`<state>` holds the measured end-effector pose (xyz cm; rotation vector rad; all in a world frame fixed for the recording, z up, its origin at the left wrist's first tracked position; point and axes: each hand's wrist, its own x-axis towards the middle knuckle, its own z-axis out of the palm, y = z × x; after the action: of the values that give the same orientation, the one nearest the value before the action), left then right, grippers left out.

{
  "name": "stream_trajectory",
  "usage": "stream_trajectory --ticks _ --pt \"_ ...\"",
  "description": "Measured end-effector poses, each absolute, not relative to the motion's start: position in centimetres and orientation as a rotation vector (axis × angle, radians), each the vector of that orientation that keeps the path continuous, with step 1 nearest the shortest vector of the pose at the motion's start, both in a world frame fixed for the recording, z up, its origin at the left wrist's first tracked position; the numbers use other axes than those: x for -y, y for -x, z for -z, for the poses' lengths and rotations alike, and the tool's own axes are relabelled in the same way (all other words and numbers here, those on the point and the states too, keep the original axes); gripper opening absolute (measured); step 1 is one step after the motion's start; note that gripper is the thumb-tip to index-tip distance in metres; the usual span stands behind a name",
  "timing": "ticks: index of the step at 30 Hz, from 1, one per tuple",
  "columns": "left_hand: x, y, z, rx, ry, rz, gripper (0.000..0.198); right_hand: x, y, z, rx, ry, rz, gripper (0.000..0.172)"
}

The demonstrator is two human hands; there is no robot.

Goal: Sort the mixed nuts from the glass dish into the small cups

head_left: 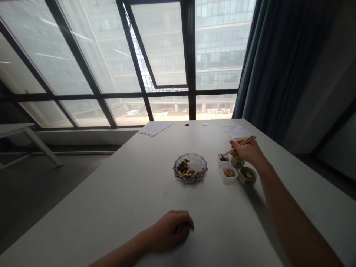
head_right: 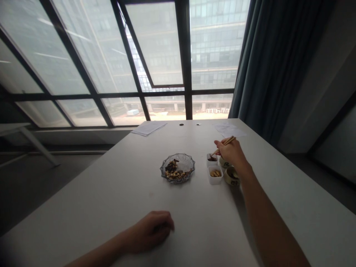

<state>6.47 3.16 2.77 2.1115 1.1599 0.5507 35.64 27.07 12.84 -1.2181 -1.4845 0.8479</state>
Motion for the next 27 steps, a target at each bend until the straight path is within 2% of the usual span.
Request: stream_trajectory --ticks 6,14,20,27 --pt "-3.1 -6.4 -2.6 -1.151 -2.1 -0.559 0.026 -27.1 -35.0 -12.5 1.455 1.169 -0.831 0.024" --pt "-3.2 -6.4 -2.4 -1.156 -2.093 -0.56 0.025 -25.4 -32.4 -12.7 1.561 0.956 -0.795 0.037" --pt "-3.2 -6.5 -2.6 -1.155 -2.104 -0.559 0.024 -24.0 -27.9 -9.3 1.797 0.786 -0.866 0.037" --pt "-3.2 -6.5 -2.5 -1.139 -2.116 -0.585 0.023 -23.2 -25.4 -5.7 1.971 0.706 -0.739 0.036"
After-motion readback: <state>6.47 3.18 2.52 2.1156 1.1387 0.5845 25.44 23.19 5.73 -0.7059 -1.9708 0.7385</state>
